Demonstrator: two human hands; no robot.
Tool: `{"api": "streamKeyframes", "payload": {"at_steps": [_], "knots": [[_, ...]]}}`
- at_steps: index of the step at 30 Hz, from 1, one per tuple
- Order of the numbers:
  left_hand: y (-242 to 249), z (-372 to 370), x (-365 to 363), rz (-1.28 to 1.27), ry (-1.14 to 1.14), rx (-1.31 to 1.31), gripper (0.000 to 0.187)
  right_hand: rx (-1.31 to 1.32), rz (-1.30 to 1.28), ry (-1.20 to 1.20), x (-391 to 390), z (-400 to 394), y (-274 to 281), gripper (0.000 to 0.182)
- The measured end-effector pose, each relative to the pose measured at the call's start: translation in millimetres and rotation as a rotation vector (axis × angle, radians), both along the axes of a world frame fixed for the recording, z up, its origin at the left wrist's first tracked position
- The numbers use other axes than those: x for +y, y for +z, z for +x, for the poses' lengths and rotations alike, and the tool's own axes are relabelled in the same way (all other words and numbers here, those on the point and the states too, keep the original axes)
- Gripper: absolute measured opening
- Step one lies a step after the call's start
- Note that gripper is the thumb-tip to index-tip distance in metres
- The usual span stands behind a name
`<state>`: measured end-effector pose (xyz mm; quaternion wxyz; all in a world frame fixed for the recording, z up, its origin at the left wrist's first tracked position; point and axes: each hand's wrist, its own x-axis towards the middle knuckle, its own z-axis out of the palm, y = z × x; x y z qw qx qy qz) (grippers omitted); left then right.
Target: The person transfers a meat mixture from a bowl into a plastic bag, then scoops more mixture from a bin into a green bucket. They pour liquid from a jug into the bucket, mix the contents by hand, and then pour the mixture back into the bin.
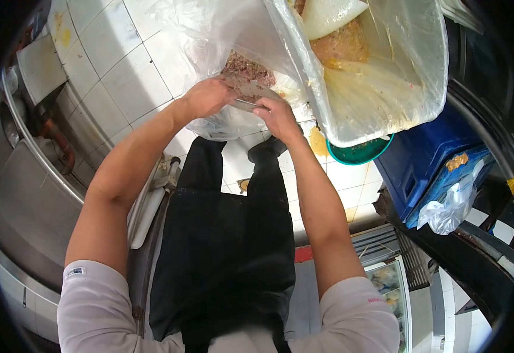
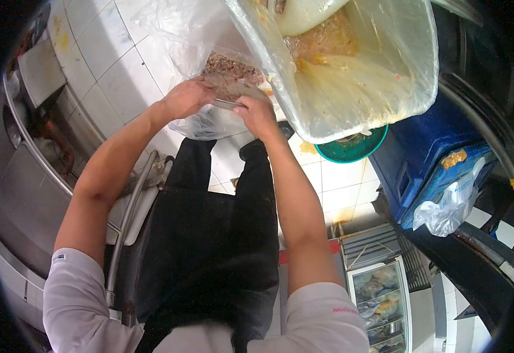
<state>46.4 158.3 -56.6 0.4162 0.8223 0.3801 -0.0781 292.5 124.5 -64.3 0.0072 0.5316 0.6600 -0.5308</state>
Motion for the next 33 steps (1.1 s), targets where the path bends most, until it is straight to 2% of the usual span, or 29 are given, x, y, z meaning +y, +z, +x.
{"api": "streamKeyframes", "payload": {"at_steps": [2, 5, 8, 9, 12, 13, 15, 18, 21, 24, 27, 29, 32, 33], "knots": [[1.7, -8.2, 0.3, 0.082, -0.030, 0.007, 0.026, 0.092, -0.221, -0.118, 6.5, -8.5, -5.1, 0.030], [44.3, -3.5, 0.0, 0.467, 0.422, 0.203, 0.046, 0.172, -0.167, -0.207, 10.8, -16.0, -9.4, 0.024], [26.4, -8.4, -17.7, 0.153, 0.946, 0.520, 0.060, 0.263, -0.211, -0.208, 22.2, -11.9, -26.0, 0.024], [11.8, -22.1, -25.2, -0.046, 0.994, 0.468, 0.040, 0.260, -0.255, -0.221, 25.4, -10.1, -36.8, 0.024], [1.4, -32.9, -36.7, -0.091, 0.928, 0.460, 0.023, 0.120, -0.193, -0.274, 37.8, -7.8, -74.5, 0.027], [5.3, -30.6, -40.7, -0.017, 0.977, 0.415, 0.020, 0.121, -0.240, -0.310, 34.9, -7.7, -79.9, 0.028], [12.9, -28.1, -42.8, -0.036, 0.994, 0.385, 0.018, 0.127, -0.319, -0.382, 38.5, -10.8, -85.3, 0.028], [13.9, -30.6, -44.7, -0.038, 0.993, 0.380, 0.017, 0.170, -0.200, -0.308, 40.4, -8.5, -73.4, 0.023], [14.6, -33.5, -47.3, -0.038, 1.013, 0.416, 0.016, 0.357, -0.413, -0.423, 55.6, -2.4, -37.2, 0.020], [19.0, -40.2, -43.1, -0.002, 1.007, 0.405, 0.016, 0.023, -0.045, -0.445, 45.2, -5.0, -54.6, 0.017], [28.4, -37.1, -41.6, 0.019, 0.995, 0.370, 0.016, 0.001, -0.100, -0.472, 50.9, -12.1, -45.7, 0.017], [28.6, -39.8, -39.2, 0.046, 0.974, 0.359, 0.016, 0.193, -0.208, -0.668, 38.5, -13.6, -60.8, 0.017], [25.3, -34.3, -42.3, 0.063, 0.952, 0.340, 0.017, 0.171, -0.159, -0.747, 17.6, -5.6, -96.2, 0.016], [28.0, -33.0, -40.4, 0.056, 0.957, 0.339, 0.018, 0.187, -0.175, -0.782, 23.5, -11.4, -91.4, 0.016]]}}
